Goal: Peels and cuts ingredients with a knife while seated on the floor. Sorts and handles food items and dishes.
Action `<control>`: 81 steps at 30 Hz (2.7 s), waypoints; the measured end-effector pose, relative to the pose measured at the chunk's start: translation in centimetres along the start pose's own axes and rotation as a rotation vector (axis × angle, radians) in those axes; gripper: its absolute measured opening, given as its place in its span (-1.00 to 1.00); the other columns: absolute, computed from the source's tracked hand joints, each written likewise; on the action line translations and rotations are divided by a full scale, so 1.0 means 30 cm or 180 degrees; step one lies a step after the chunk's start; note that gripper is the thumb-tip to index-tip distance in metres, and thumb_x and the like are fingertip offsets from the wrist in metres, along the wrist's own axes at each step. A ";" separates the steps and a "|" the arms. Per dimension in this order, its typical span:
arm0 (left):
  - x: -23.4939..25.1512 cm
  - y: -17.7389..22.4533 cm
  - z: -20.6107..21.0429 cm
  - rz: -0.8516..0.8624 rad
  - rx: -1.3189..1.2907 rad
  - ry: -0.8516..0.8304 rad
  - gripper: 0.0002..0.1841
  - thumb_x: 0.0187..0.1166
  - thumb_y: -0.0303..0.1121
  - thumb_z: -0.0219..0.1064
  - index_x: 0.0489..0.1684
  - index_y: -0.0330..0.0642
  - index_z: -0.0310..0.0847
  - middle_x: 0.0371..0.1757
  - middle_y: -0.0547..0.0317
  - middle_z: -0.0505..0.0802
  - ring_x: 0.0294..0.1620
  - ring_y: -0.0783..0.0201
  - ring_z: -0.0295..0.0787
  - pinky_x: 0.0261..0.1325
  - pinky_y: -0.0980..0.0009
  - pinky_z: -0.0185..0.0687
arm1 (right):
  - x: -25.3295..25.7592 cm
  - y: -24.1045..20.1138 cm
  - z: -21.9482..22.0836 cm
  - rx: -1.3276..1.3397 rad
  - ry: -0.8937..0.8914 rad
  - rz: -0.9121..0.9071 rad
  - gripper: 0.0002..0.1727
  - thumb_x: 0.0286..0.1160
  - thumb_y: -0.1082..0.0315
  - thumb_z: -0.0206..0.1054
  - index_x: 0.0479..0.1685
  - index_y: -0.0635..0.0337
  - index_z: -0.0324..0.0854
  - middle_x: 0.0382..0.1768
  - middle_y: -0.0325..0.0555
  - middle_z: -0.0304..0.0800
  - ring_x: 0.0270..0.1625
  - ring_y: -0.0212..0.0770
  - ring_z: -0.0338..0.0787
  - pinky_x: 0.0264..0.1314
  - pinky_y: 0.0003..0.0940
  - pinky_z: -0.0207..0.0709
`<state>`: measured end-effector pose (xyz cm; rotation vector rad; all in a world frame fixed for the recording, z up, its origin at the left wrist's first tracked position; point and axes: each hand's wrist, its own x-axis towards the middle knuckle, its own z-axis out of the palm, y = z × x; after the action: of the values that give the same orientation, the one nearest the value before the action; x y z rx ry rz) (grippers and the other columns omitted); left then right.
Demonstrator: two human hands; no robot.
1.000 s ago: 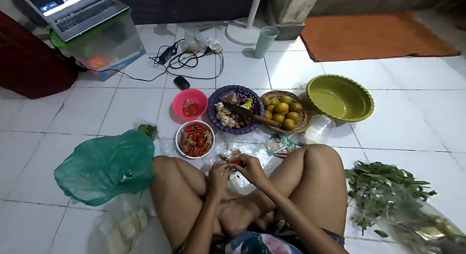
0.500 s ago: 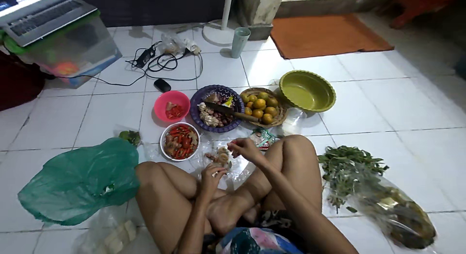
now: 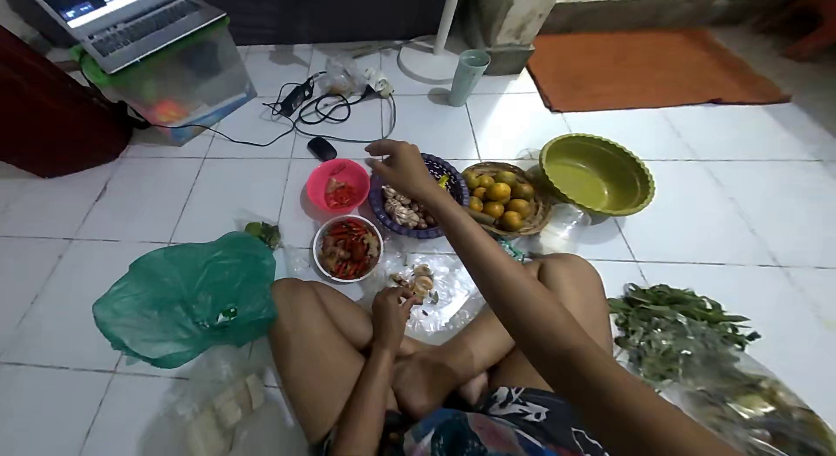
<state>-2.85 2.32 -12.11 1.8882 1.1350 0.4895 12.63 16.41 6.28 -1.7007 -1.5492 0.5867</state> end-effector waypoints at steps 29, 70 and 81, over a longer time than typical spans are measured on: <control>0.020 -0.003 0.052 0.0326 -0.0331 -0.0223 -0.77 0.62 -0.41 0.33 -0.01 -0.40 0.80 -0.09 -0.16 0.90 -0.05 -0.01 0.88 0.20 0.09 0.73 | 0.005 0.536 0.064 -0.0639 -0.0331 0.1973 -0.57 0.48 0.30 0.49 0.12 0.53 0.66 0.09 0.50 0.72 0.22 0.43 0.71 0.33 0.39 0.47; -0.034 -0.018 -0.028 -0.0431 -0.1548 -0.0370 -0.80 0.61 -0.57 0.29 0.04 -0.55 0.70 -0.14 0.02 0.86 -0.23 0.49 0.80 0.03 0.52 0.75 | -0.732 0.336 0.249 0.0922 -0.0038 0.1710 -0.64 0.63 0.32 0.33 0.01 0.58 0.57 -0.40 0.10 0.67 -0.48 -0.20 0.68 -0.28 -0.28 0.64; -0.035 -0.015 -0.011 -0.0573 -0.1934 -0.0183 -0.77 0.69 -0.54 0.19 0.06 -0.55 0.69 -0.16 0.08 0.88 -0.22 0.48 0.83 0.03 0.50 0.77 | -0.733 0.335 0.255 0.1011 0.0064 0.1662 -0.65 0.59 0.42 0.27 0.14 0.62 0.53 -0.32 0.17 0.69 -0.37 -0.13 0.70 -0.18 -0.23 0.63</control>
<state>-3.84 1.68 -12.21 1.2559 0.9675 0.5938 9.62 -3.22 -9.47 -1.8466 -0.9243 1.0153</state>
